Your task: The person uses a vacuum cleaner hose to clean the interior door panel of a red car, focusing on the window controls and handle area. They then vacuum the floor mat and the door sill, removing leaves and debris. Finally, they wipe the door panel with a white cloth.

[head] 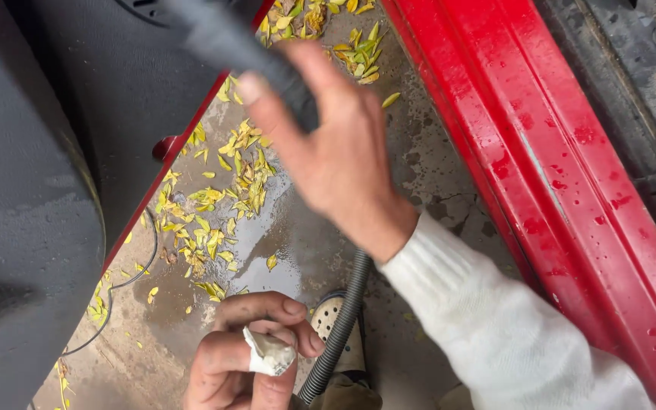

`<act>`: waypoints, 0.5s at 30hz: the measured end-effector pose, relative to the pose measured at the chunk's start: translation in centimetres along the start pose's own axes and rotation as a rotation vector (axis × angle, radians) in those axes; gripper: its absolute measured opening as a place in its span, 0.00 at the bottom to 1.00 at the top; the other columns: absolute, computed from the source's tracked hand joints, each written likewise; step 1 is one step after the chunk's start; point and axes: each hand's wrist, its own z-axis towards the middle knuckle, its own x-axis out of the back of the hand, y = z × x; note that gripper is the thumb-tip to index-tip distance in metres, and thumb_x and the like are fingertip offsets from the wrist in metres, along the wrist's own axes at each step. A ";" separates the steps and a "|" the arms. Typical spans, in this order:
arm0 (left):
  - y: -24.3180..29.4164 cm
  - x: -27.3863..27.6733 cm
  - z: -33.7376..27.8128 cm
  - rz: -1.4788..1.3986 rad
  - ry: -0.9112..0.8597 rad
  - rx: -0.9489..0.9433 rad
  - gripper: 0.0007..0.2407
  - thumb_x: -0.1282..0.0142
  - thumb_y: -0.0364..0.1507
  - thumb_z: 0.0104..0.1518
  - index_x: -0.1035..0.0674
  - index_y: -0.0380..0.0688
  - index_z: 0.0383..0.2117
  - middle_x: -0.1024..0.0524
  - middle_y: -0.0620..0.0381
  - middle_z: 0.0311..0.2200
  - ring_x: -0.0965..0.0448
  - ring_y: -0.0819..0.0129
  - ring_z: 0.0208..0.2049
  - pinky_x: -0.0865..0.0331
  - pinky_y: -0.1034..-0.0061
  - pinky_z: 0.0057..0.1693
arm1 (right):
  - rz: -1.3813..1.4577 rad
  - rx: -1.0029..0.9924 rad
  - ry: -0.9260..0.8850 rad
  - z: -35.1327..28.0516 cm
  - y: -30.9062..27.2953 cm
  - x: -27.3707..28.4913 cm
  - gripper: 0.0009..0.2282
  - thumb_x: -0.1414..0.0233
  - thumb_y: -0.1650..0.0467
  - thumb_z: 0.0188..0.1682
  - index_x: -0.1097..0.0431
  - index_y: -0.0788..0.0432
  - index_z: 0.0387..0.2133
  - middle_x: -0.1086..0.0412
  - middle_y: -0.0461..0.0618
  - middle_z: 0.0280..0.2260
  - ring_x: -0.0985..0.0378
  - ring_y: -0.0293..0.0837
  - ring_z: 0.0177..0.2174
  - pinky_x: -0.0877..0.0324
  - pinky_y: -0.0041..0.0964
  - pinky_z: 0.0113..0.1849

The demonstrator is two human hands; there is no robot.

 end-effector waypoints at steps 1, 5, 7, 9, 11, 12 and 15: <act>0.1 0.0 0.2 0.000 -0.019 0.000 0.03 0.44 0.23 0.69 0.27 0.39 0.41 0.25 0.35 0.49 0.17 0.60 0.37 0.20 0.65 0.49 | 0.018 0.136 -0.004 -0.3 0.0 -0.3 0.13 0.46 0.60 0.60 0.29 0.58 0.44 0.29 0.44 0.22 0.22 0.37 0.23 0.30 0.36 0.27; 0.0 0.7 -0.6 -0.010 -0.047 0.041 0.03 0.44 0.23 0.70 0.27 0.40 0.40 0.26 0.36 0.48 0.17 0.59 0.38 0.20 0.65 0.50 | 0.023 0.214 -0.010 0.5 1.1 0.1 0.14 0.45 0.60 0.60 0.29 0.58 0.46 0.27 0.42 0.26 0.20 0.36 0.27 0.29 0.36 0.29; -0.3 0.6 -0.4 -0.011 -0.038 0.026 0.03 0.44 0.23 0.70 0.27 0.41 0.40 0.26 0.36 0.47 0.17 0.60 0.37 0.20 0.66 0.49 | 0.022 0.142 0.000 0.6 1.0 0.5 0.13 0.46 0.60 0.61 0.29 0.58 0.45 0.28 0.43 0.24 0.21 0.36 0.26 0.29 0.36 0.28; -0.1 0.3 -0.4 0.000 -0.019 0.008 0.04 0.43 0.24 0.70 0.27 0.41 0.40 0.26 0.36 0.47 0.17 0.61 0.37 0.20 0.66 0.49 | 0.034 0.070 -0.001 0.3 0.7 0.0 0.13 0.47 0.60 0.61 0.29 0.58 0.44 0.29 0.43 0.23 0.22 0.36 0.24 0.30 0.36 0.28; 0.1 -0.3 0.2 -0.007 -0.026 -0.005 0.04 0.44 0.26 0.68 0.26 0.40 0.41 0.26 0.36 0.50 0.18 0.61 0.40 0.19 0.65 0.49 | 0.053 0.218 -0.073 -0.2 0.5 -0.6 0.14 0.47 0.58 0.60 0.29 0.56 0.46 0.29 0.41 0.24 0.21 0.32 0.23 0.30 0.35 0.28; 0.2 0.1 -0.2 -0.012 -0.031 -0.003 0.04 0.44 0.26 0.68 0.26 0.40 0.41 0.26 0.36 0.50 0.18 0.61 0.40 0.19 0.65 0.49 | 0.048 0.216 -0.069 0.3 1.0 -0.2 0.14 0.47 0.58 0.60 0.29 0.56 0.46 0.29 0.41 0.24 0.21 0.32 0.23 0.30 0.35 0.28; 0.0 0.9 -0.4 -0.032 -0.076 0.073 0.04 0.44 0.25 0.70 0.26 0.39 0.41 0.28 0.35 0.52 0.17 0.58 0.42 0.19 0.63 0.52 | 0.019 0.268 -0.004 2.0 2.4 0.5 0.15 0.46 0.58 0.60 0.29 0.57 0.47 0.28 0.42 0.25 0.21 0.34 0.27 0.28 0.35 0.30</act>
